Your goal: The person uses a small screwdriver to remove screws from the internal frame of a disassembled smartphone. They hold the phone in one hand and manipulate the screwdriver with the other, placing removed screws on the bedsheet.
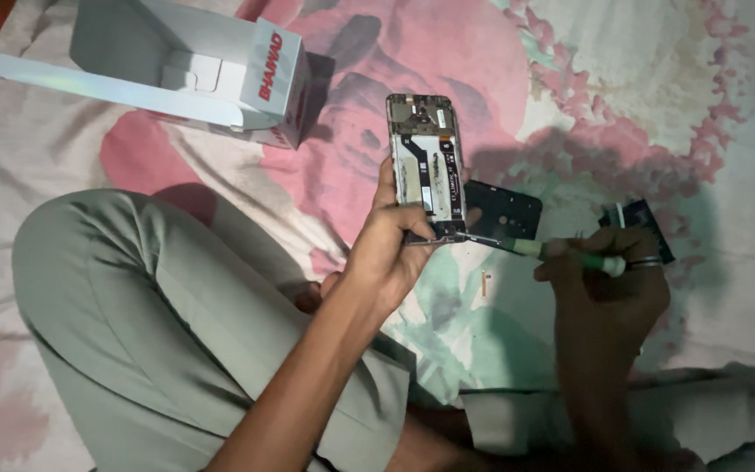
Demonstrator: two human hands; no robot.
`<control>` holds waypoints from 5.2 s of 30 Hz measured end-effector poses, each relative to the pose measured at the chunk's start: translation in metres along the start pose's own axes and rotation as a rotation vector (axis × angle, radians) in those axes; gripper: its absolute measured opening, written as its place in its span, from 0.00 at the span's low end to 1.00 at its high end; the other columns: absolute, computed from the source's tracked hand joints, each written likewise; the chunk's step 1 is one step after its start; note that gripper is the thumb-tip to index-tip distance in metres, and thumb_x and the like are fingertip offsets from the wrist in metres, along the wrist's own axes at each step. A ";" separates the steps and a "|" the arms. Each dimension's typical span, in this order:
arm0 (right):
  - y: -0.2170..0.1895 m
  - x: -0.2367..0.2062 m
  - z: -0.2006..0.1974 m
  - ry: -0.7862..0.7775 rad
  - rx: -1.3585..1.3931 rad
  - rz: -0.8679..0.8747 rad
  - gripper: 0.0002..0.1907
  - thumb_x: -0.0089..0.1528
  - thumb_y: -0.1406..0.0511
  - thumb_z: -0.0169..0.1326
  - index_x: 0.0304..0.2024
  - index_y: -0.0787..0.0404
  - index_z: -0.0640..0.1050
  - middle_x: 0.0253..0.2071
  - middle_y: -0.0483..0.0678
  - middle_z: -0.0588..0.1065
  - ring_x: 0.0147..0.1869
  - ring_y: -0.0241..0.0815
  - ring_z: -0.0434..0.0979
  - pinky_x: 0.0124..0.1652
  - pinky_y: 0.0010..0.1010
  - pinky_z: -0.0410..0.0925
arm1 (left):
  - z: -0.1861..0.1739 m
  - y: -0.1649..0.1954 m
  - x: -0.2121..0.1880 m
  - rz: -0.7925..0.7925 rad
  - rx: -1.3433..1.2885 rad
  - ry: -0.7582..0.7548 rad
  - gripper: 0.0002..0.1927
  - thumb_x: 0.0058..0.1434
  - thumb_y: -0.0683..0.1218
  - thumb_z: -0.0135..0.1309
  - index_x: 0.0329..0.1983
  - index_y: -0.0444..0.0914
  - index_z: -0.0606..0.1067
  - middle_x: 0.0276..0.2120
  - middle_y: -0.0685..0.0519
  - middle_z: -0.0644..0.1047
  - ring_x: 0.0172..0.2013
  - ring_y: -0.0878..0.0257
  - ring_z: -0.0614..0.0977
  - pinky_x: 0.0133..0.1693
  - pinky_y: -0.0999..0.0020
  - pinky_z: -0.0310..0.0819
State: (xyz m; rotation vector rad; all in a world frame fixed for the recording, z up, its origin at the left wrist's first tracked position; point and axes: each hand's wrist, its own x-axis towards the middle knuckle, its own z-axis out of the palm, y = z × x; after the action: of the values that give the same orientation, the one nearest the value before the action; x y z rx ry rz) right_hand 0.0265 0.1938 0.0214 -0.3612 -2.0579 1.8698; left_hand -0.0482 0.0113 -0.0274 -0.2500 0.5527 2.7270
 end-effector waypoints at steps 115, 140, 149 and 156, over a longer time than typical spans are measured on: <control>-0.018 -0.008 -0.009 -0.246 -0.578 -0.405 0.13 0.63 0.70 0.58 0.49 0.63 0.72 0.40 0.50 0.77 0.43 0.43 0.81 0.46 0.31 0.72 | 0.001 -0.010 -0.004 -0.143 0.102 -0.024 0.28 0.62 0.43 0.42 0.68 0.44 0.64 0.53 0.48 0.74 0.52 0.55 0.78 0.52 0.46 0.79; -0.024 -0.006 -0.010 -0.222 -0.653 -0.314 0.12 0.60 0.69 0.60 0.47 0.62 0.77 0.27 0.44 0.75 0.28 0.34 0.75 0.32 0.27 0.67 | 0.000 -0.021 -0.007 -0.145 0.308 -0.036 0.53 0.45 0.25 0.41 0.75 0.50 0.52 0.61 0.53 0.67 0.56 0.59 0.74 0.52 0.60 0.80; -0.023 -0.007 -0.010 -0.208 -0.705 -0.412 0.14 0.61 0.68 0.63 0.49 0.60 0.77 0.30 0.46 0.76 0.33 0.36 0.78 0.35 0.28 0.69 | -0.004 -0.021 -0.006 -0.145 0.258 -0.035 0.58 0.40 0.22 0.37 0.77 0.49 0.51 0.60 0.46 0.68 0.60 0.54 0.74 0.55 0.56 0.79; -0.024 -0.006 -0.012 -0.212 -0.720 -0.256 0.08 0.63 0.68 0.60 0.45 0.59 0.79 0.24 0.45 0.75 0.27 0.37 0.74 0.30 0.29 0.66 | -0.003 -0.020 -0.005 -0.132 0.269 -0.055 0.59 0.39 0.21 0.36 0.77 0.49 0.51 0.61 0.44 0.67 0.61 0.51 0.73 0.57 0.52 0.76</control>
State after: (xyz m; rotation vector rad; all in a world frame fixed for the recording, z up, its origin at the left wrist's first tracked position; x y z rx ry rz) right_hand 0.0378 0.1994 0.0453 -0.0527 -2.7243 1.0097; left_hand -0.0360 0.0259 -0.0363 -0.1364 0.8463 2.4901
